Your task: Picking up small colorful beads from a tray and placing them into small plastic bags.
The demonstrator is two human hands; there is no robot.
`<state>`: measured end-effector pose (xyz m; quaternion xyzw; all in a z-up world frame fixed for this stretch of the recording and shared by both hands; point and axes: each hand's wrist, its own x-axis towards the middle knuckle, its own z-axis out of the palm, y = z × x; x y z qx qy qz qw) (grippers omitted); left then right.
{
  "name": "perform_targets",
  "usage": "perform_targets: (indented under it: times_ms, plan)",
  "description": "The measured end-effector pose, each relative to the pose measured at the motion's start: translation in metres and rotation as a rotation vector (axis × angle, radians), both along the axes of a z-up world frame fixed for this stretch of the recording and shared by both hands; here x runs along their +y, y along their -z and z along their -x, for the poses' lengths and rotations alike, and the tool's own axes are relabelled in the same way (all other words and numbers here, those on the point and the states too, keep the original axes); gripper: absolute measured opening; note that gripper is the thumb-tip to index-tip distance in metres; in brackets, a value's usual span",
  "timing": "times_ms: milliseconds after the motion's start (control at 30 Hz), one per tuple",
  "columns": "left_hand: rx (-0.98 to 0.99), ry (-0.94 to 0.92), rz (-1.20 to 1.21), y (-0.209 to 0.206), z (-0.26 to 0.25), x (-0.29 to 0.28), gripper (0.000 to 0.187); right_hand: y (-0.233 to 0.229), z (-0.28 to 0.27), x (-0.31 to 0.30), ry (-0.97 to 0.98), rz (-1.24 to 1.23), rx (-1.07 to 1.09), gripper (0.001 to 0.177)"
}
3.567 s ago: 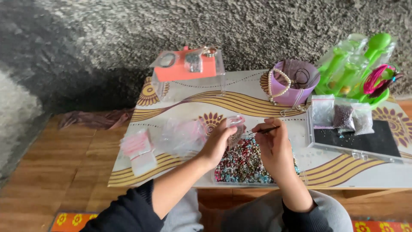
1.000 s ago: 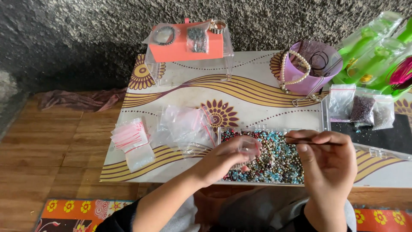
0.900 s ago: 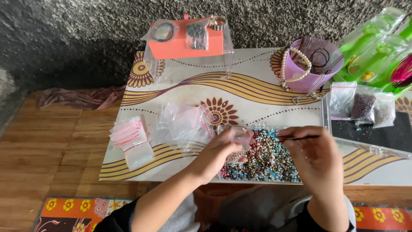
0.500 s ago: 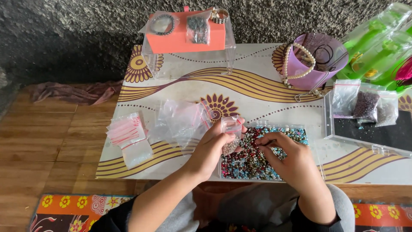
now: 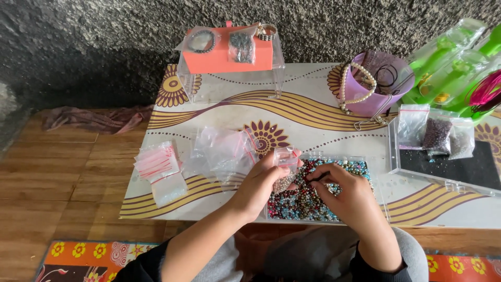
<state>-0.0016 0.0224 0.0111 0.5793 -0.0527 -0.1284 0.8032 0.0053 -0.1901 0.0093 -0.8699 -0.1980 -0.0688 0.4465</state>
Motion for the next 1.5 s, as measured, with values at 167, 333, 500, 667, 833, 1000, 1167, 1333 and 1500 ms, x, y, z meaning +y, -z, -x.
perform_targets:
  times_ms: [167, 333, 500, 667, 833, 1000, 1167, 1333, 1500]
  plan:
    - [0.007, -0.016, 0.007, 0.001, -0.001, -0.004, 0.045, 0.000, 0.000, 0.000, 0.005, 0.021, -0.010, 0.020]
    - [-0.060, -0.013, -0.017, 0.001, -0.001, -0.007, 0.044, -0.013, 0.008, -0.011, -0.007, -0.092, -0.002, 0.018]
    - [-0.142, 0.246, -0.316, -0.017, 0.008, -0.012, 0.042, -0.011, 0.027, -0.020, 0.014, -0.625, -0.096, 0.027]
    - [-0.178, 0.285, -0.388, -0.012, 0.009, -0.014, 0.040, -0.004, 0.031, -0.017, -0.008, -0.737, -0.175, 0.028]
    - [-0.219, 0.321, -0.302, -0.009, 0.011, -0.014, 0.040, 0.000, 0.031, -0.018, -0.034, -0.727, -0.193, 0.028]
    - [-0.267, 0.314, -0.355, -0.007, 0.008, -0.011, 0.037, -0.002, 0.022, -0.021, -0.208, -0.569, -0.225, 0.027]
    - [-0.228, 0.135, -0.280, -0.015, 0.003, -0.002, 0.046, -0.006, 0.020, -0.021, 0.017, -0.667, -0.147, 0.028]
    - [-0.073, -0.074, -0.023, -0.005, 0.001, 0.007, 0.047, -0.016, 0.008, -0.007, -0.007, -0.044, -0.114, 0.018]
    - [-0.151, 0.004, -0.027, -0.002, 0.001, 0.006, 0.047, -0.011, 0.003, -0.003, -0.025, 0.025, -0.055, 0.019]
